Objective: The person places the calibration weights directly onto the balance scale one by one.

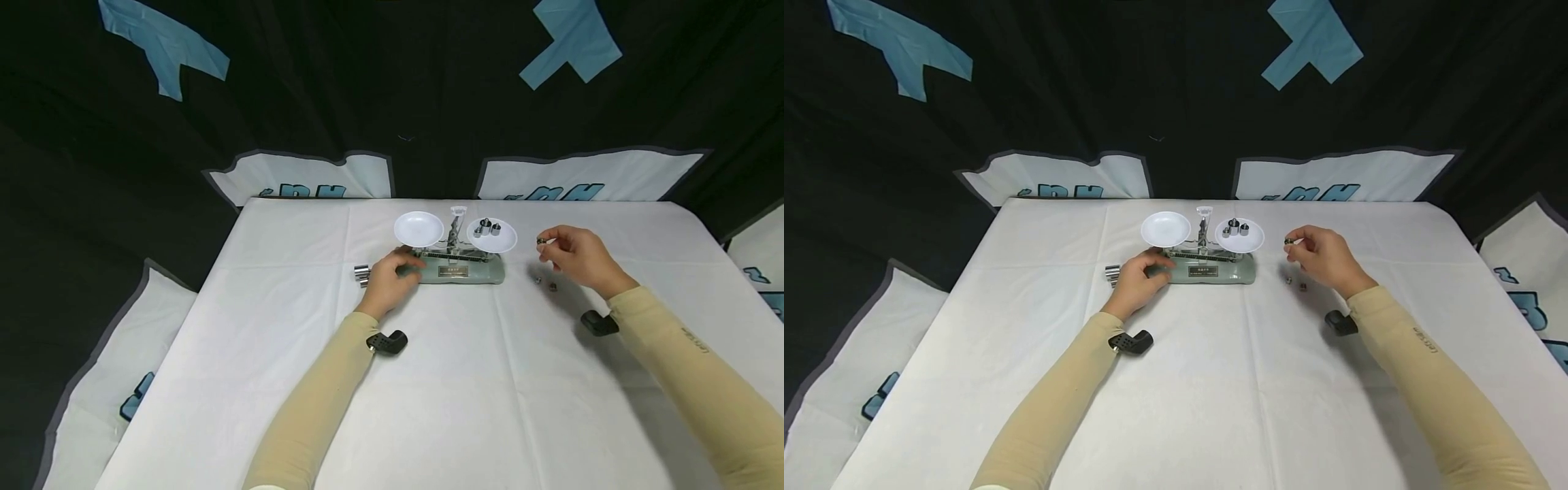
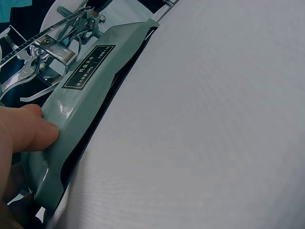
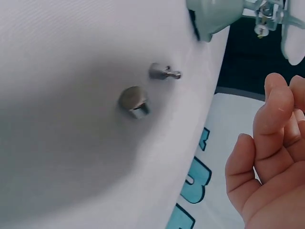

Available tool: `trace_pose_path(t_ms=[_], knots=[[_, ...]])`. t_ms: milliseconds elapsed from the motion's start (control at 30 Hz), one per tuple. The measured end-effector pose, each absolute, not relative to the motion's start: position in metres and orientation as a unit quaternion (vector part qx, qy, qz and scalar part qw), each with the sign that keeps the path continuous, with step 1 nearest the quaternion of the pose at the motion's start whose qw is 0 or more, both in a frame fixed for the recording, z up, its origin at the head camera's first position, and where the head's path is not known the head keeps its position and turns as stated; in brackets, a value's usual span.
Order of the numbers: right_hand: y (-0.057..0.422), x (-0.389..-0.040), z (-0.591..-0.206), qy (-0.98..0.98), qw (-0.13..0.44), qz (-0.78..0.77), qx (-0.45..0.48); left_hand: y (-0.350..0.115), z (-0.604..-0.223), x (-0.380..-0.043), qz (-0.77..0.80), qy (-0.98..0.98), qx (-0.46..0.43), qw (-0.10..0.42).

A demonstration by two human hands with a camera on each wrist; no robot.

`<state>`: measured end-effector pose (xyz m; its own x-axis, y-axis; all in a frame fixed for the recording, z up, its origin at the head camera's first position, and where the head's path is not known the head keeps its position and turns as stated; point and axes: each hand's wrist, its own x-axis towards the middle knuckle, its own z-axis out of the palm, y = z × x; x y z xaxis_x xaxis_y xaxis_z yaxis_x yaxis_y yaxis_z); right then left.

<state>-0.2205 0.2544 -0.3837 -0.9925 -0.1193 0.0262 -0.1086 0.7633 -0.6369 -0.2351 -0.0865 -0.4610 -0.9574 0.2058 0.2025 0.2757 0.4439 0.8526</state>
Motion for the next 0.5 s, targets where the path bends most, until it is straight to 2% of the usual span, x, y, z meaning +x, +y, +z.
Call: trace_pose_path(t_ms=[500], knots=[[0.238,-0.222,-0.362,0.932,-0.018,-0.354,-0.080,-0.087,-0.462,-0.236,-0.506,-0.849,-0.147,0.039]])
